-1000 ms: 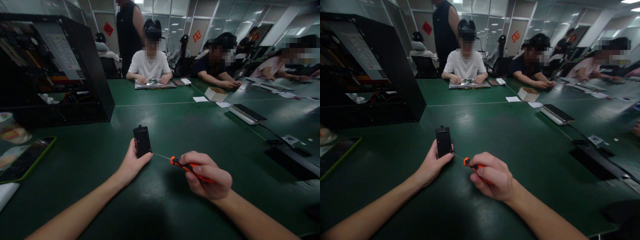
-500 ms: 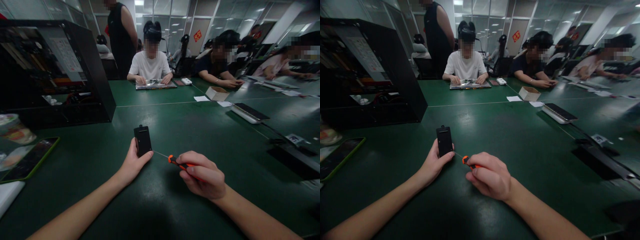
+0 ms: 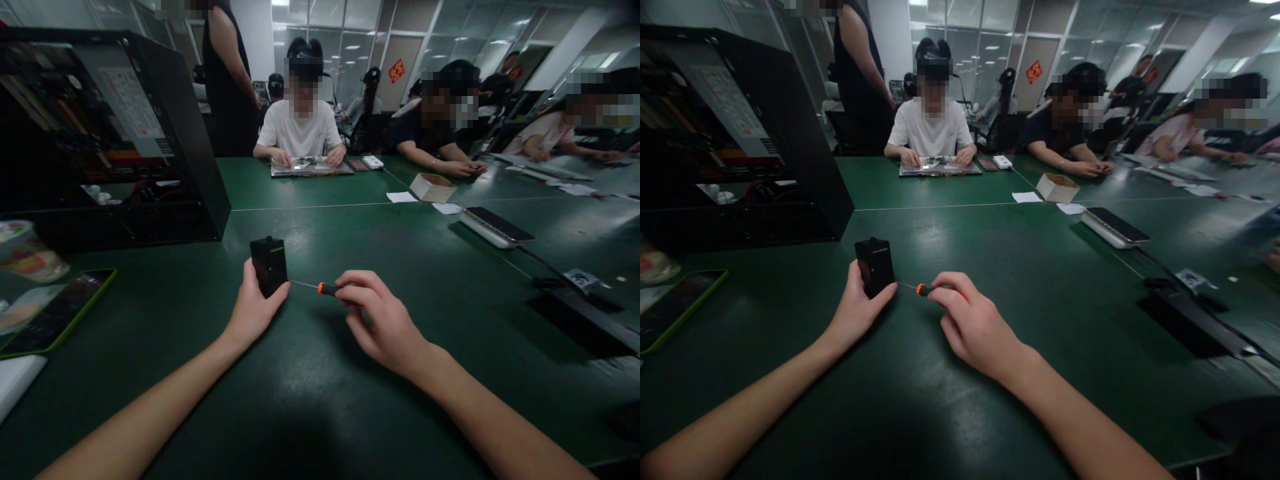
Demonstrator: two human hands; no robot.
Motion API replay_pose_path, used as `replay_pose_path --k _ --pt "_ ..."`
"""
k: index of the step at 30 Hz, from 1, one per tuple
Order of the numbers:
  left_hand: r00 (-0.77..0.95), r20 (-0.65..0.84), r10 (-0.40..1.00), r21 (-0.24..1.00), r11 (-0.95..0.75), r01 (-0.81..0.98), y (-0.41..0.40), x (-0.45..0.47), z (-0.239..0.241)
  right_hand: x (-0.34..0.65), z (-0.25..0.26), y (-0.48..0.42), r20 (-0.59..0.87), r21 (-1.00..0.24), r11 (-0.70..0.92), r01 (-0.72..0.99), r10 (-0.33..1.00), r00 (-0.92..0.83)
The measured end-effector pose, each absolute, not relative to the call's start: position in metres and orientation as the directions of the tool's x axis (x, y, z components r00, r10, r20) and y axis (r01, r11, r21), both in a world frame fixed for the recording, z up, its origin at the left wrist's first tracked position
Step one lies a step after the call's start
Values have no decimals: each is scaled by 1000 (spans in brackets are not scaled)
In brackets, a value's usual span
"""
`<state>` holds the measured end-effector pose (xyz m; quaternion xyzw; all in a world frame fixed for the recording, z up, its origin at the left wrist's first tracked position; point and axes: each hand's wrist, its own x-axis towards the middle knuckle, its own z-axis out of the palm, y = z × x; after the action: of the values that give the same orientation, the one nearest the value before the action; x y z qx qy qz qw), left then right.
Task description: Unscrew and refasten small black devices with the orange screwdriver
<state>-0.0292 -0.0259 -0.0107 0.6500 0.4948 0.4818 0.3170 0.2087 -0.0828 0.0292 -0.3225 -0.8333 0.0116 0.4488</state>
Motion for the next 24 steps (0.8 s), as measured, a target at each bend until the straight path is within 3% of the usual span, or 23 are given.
replay_pose_path --k 5,11,18,24 --pt "-13 322 947 888 -297 350 -20 -33 -14 200 18 -83 716 -318 825 467 532 -452" --pt "65 319 945 886 -322 333 -23 -32 -15 194 19 -87 813 -286 799 528 494 -308" --pt "85 307 948 881 -317 351 -26 -30 -11 197 21 -84 799 -330 775 539 534 -278" --pt "132 312 941 870 -338 358 -28 -30 -10 206 19 -81 832 -271 825 495 460 -310"
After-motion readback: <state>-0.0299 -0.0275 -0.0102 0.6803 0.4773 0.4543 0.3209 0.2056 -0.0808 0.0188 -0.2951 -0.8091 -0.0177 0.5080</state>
